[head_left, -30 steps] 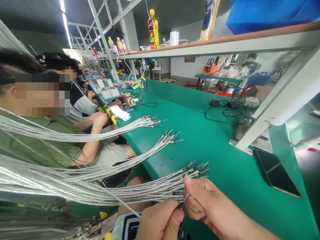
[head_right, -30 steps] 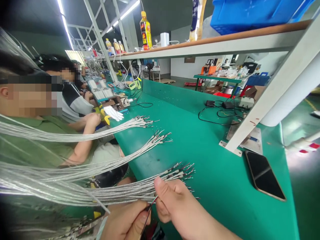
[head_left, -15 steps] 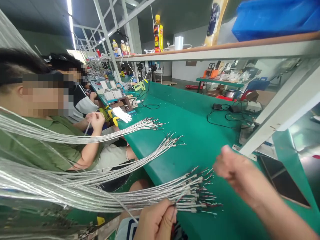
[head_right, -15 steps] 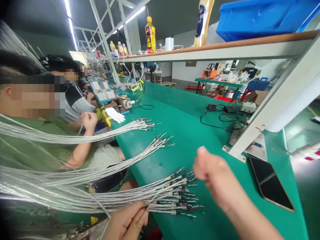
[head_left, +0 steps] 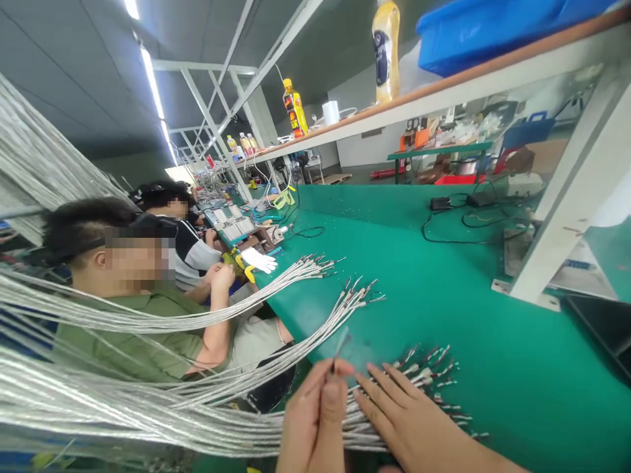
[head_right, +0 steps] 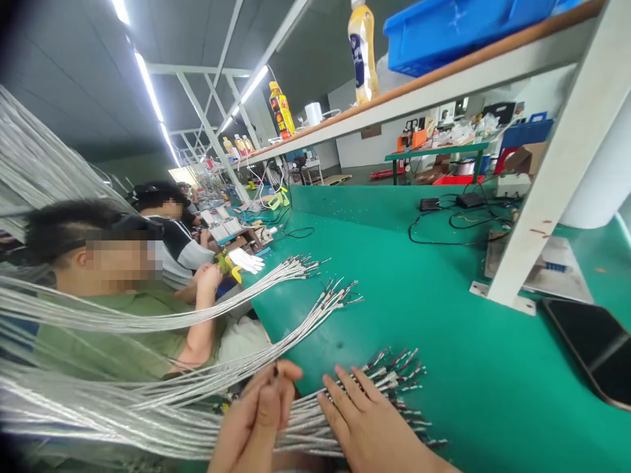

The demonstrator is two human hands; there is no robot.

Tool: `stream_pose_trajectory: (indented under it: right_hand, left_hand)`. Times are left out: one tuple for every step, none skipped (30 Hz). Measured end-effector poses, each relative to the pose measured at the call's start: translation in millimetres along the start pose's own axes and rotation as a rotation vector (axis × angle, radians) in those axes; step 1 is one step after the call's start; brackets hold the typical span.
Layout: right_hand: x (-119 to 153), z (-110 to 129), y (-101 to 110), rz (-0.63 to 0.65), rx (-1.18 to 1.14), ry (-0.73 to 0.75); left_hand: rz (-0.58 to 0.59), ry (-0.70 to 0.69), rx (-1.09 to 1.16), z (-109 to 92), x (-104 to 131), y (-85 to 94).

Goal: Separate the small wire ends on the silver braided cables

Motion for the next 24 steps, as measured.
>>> stream_pose_trajectory:
  right_hand:
    - [0.6, -0.1, -4.1, 0.039, -0.025, -0.008]
    - [1.5, -1.6, -6.9, 0.083, -0.063, -0.026]
    - [2.7, -2.8, -8.2, 0.121, -0.107, -0.039]
    - [4.0, -3.7, -7.7, 0.142, -0.15, -0.047]
    - [5.6, -4.9, -6.5, 0.15, -0.185, -0.056]
    - [7.3, -5.7, -5.0, 0.146, -0.211, -0.059]
    - [9.2, -6.5, -3.8, 0.134, -0.229, -0.061]
    - [11.2, -7.3, -3.5, 0.121, -0.243, -0.062]
    - [13.2, -8.0, -4.2, 0.113, -0.254, -0.063]
    - [15.1, -8.9, -5.4, 0.108, -0.264, -0.067]
    - [16.6, -9.5, -7.0, 0.109, -0.275, -0.069]
    - [17.7, -9.6, -8.5, 0.111, -0.285, -0.066]
    - [18.2, -9.6, -9.5, 0.112, -0.292, -0.064]
    - [18.4, -9.6, -10.0, 0.11, -0.296, -0.061]
    - [18.1, -9.4, -10.2, 0.106, -0.295, -0.058]
    - [17.5, -9.1, -10.0, 0.099, -0.29, -0.054]
    - [16.8, -9.1, -9.7, 0.09, -0.283, -0.055]
    - [16.0, -9.6, -9.6, 0.082, -0.274, -0.061]
    - [15.2, -10.4, -9.7, 0.076, -0.264, -0.073]
    - [14.4, -12.1, -9.7, 0.071, -0.25, -0.091]
    - [13.7, -14.2, -9.7, 0.07, -0.234, -0.114]
    - [12.9, -16.2, -9.3, 0.068, -0.217, -0.133]
    - [11.9, -17.6, -8.5, 0.066, -0.204, -0.144]
    - [10.7, -18.0, -7.7, 0.067, -0.194, -0.144]
  left_hand:
    - [-0.033, -0.02, -0.006, -13.2, -9.1, 6.9]
    - [-0.055, -0.07, -0.015, -28.4, -21.3, 12.3]
    - [-0.057, -0.138, -0.024, -43.5, -36.7, 14.8]
    - [-0.027, -0.233, -0.055, -58.0, -54.4, 12.6]
    - [0.008, -0.309, -0.104, -67.0, -73.9, 7.6]
    - [0.016, -0.332, -0.129, -67.1, -95.8, 3.2]
    - [0.01, -0.328, -0.151, -60.8, -118.4, -1.8]
    - [-0.002, -0.305, -0.179, -49.2, -140.1, -7.6]
    - [-0.015, -0.27, -0.215, -33.5, -159.4, -14.3]
    - [-0.026, -0.227, -0.255, -15.3, -175.1, -21.0]
    - [-0.038, -0.181, -0.301, 3.4, -186.5, -26.5]
    - [-0.047, -0.142, -0.349, 20.2, -192.8, -30.4]
    - [-0.065, -0.113, -0.396, 33.5, -194.2, -30.9]
    - [-0.087, -0.095, -0.441, 42.1, -190.9, -28.2]
    - [-0.11, -0.089, -0.48, 45.5, -183.2, -22.5]
    - [-0.131, -0.094, -0.513, 43.9, -171.7, -14.4]
    - [-0.142, -0.106, -0.538, 38.3, -156.9, -5.1]
    - [-0.138, -0.127, -0.556, 30.2, -139.2, 3.8]
    - [-0.12, -0.148, -0.565, 21.5, -119.3, 11.7]
    - [-0.082, -0.169, -0.568, 14.1, -97.5, 16.7]
    - [-0.048, -0.182, -0.569, 9.5, -74.8, 20.3]
    - [-0.003, -0.18, -0.571, 9.6, -52.2, 20.3]
    - [0.067, -0.163, -0.575, 15.2, -30.7, 15.6]
    - [0.177, -0.175, -0.612, 23.2, -10.2, 4.0]
Point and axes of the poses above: each hand's wrist, its own x-axis away from the middle knuckle, its own y-axis out of the back of the hand, z = x × y, the point moved 9 cm from there along -x, towards the middle knuckle, and after that the axes turned 5 degrees about x, right-handed, at the moved point
